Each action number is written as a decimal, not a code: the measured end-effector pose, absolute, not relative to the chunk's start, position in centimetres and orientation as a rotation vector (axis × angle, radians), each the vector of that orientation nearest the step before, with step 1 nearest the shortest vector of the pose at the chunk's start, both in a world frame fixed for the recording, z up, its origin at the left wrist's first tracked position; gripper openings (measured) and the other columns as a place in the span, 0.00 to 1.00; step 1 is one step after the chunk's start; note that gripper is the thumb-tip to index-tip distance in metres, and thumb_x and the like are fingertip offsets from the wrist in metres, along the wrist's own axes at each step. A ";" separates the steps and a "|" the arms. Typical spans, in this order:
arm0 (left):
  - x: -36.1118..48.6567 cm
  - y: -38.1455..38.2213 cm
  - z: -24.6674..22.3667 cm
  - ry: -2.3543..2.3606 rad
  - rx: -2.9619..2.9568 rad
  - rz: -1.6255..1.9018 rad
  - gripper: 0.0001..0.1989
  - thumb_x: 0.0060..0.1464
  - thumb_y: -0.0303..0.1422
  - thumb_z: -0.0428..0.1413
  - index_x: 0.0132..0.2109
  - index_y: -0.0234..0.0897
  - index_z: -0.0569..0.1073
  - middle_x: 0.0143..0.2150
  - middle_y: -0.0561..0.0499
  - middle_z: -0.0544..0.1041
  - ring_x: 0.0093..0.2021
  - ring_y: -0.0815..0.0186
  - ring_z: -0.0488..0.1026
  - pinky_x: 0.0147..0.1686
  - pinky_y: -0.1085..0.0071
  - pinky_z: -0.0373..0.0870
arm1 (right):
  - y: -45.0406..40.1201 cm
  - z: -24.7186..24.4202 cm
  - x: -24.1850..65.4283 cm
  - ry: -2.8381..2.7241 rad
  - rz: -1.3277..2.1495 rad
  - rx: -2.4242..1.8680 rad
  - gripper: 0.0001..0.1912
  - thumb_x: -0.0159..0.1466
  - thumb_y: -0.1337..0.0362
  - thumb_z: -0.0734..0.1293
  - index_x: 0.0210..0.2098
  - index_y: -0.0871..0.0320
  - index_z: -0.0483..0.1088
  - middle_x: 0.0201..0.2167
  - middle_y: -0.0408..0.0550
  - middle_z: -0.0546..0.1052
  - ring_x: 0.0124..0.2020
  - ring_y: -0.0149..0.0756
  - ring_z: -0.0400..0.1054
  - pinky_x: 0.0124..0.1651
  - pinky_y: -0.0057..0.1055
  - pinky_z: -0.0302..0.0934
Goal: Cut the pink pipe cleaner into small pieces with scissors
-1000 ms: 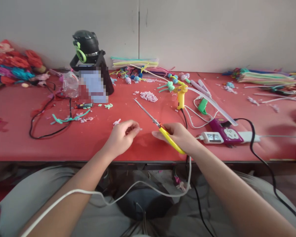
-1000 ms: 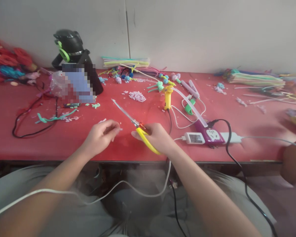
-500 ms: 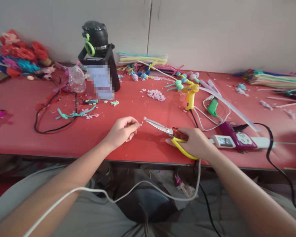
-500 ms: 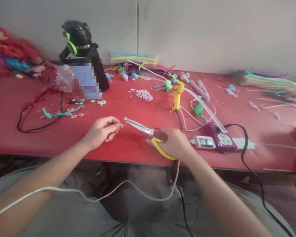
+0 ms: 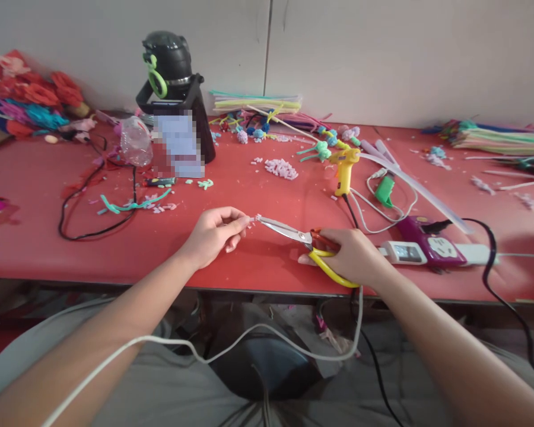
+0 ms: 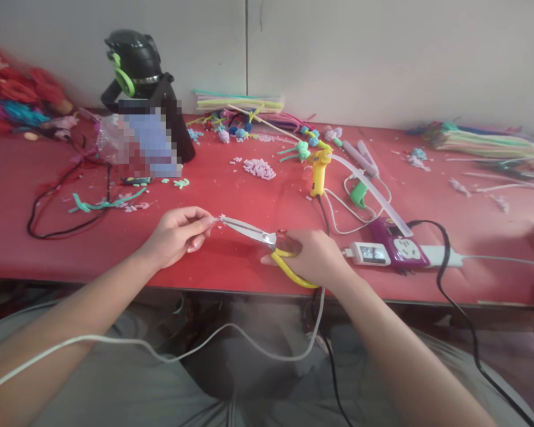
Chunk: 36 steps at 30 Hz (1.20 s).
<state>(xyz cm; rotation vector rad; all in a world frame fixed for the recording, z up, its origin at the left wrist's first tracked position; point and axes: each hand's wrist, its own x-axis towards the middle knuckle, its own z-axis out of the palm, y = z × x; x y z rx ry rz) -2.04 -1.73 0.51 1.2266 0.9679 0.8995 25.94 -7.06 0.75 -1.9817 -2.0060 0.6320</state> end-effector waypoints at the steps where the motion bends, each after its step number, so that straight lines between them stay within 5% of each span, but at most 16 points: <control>1: -2.1 -1.7 0.5 0.964 1.227 0.903 0.09 0.55 0.34 0.63 0.32 0.33 0.73 0.26 0.53 0.72 0.18 0.78 0.62 0.15 0.78 0.56 | -7.1 0.8 25.9 -2.004 0.626 -1.994 0.35 0.47 0.30 0.69 0.21 0.55 0.53 0.20 0.39 0.58 0.25 0.30 0.49 0.26 0.28 0.46; 36: -1.8 -1.8 0.4 0.979 1.243 0.927 0.10 0.51 0.36 0.66 0.32 0.33 0.75 0.25 0.53 0.72 0.18 0.77 0.63 0.15 0.77 0.58 | -6.6 0.6 26.0 -2.065 0.604 -2.015 0.36 0.48 0.28 0.67 0.20 0.55 0.55 0.19 0.39 0.58 0.23 0.30 0.50 0.25 0.28 0.45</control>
